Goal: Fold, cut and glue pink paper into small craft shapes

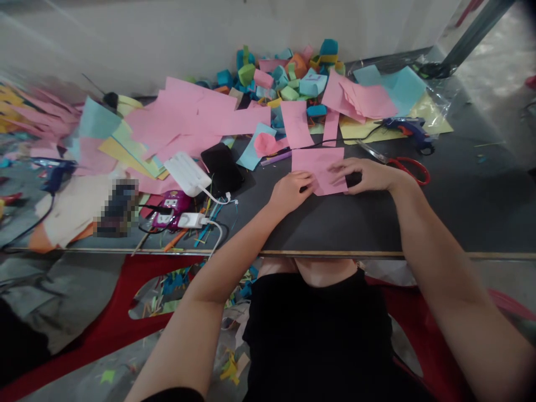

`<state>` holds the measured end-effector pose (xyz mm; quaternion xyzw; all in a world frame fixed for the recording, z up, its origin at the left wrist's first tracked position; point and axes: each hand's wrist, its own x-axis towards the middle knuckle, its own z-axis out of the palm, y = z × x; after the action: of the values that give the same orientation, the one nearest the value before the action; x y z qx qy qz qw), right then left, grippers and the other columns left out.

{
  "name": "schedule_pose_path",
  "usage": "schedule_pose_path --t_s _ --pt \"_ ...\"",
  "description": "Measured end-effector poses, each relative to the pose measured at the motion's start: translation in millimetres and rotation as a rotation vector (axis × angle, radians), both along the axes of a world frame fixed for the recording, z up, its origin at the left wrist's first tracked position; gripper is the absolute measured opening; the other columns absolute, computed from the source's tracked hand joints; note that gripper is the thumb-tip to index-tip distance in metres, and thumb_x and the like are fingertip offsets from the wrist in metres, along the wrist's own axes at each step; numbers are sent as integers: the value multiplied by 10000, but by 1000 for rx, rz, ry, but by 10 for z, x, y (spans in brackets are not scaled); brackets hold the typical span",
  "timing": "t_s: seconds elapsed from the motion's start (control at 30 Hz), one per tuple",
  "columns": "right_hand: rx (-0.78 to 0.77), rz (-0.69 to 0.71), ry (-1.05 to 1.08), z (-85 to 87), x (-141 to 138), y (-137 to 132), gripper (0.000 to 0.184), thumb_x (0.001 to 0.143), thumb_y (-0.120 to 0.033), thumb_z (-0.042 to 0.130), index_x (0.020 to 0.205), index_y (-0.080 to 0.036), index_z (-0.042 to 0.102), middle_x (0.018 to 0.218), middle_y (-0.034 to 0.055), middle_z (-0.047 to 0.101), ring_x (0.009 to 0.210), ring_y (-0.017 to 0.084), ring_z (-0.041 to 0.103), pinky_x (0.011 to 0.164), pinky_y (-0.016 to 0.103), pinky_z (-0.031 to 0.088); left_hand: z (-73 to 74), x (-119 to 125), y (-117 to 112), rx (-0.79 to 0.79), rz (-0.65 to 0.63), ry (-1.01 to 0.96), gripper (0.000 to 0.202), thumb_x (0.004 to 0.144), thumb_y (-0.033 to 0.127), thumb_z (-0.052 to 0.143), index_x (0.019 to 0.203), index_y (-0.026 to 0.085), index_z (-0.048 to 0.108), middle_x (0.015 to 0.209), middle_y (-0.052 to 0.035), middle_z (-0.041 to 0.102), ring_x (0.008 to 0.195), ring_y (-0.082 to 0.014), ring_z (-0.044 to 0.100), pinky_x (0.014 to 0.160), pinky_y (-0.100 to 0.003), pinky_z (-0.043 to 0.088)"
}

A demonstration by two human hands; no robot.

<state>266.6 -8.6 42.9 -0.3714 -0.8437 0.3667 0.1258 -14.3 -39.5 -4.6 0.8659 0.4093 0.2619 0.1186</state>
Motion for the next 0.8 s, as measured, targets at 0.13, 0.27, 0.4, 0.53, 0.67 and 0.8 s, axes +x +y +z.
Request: schedule_pose_path --t_s 0.13,0.27,0.4,0.53,0.67,0.8 --pt "-30 -133 85 -65 -51 25 351 793 -511 723 995 -251 843 1161 79 784 1110 305 709 1094 500 492 5 9 -7 -5 8 -20 226 962 306 633 1107 219 784 1222 -76 770 1174 -233 715 1040 -427 575" --pt "-25 -304 88 -136 -156 4 353 818 -520 722 1024 -256 835 1057 65 810 1003 281 737 989 467 558 7 30 -28 11 -3 -4 236 955 303 645 1114 190 778 1210 -97 772 1149 -234 720 1039 -427 567" --pt "85 -436 73 -196 -355 -55 315 816 -416 744 1063 -237 823 996 77 815 932 263 748 917 431 578 19 52 -51 24 2 19 229 965 297 628 1097 183 777 1192 -100 774 1129 -224 722 1027 -410 565" --pt "182 -509 48 -215 -520 -106 315 796 -327 753 1086 -219 811 1028 90 811 918 261 746 876 420 579 45 69 -78 37 0 29 187 965 279 625 1018 202 786 1155 -73 781 1083 -205 728 1004 -383 569" --pt "210 -477 22 -207 -571 -124 286 781 -350 762 1033 -227 818 1038 81 808 913 256 737 855 403 569 65 76 -100 45 18 23 167 958 267 632 927 213 786 1127 -58 784 1048 -199 726 978 -373 569" --pt "231 -491 21 -205 -573 -128 266 781 -352 758 1009 -229 819 1030 78 806 945 261 732 867 400 558 63 77 -100 35 19 42 174 965 280 621 942 208 778 1138 -62 780 1065 -202 714 962 -362 562"
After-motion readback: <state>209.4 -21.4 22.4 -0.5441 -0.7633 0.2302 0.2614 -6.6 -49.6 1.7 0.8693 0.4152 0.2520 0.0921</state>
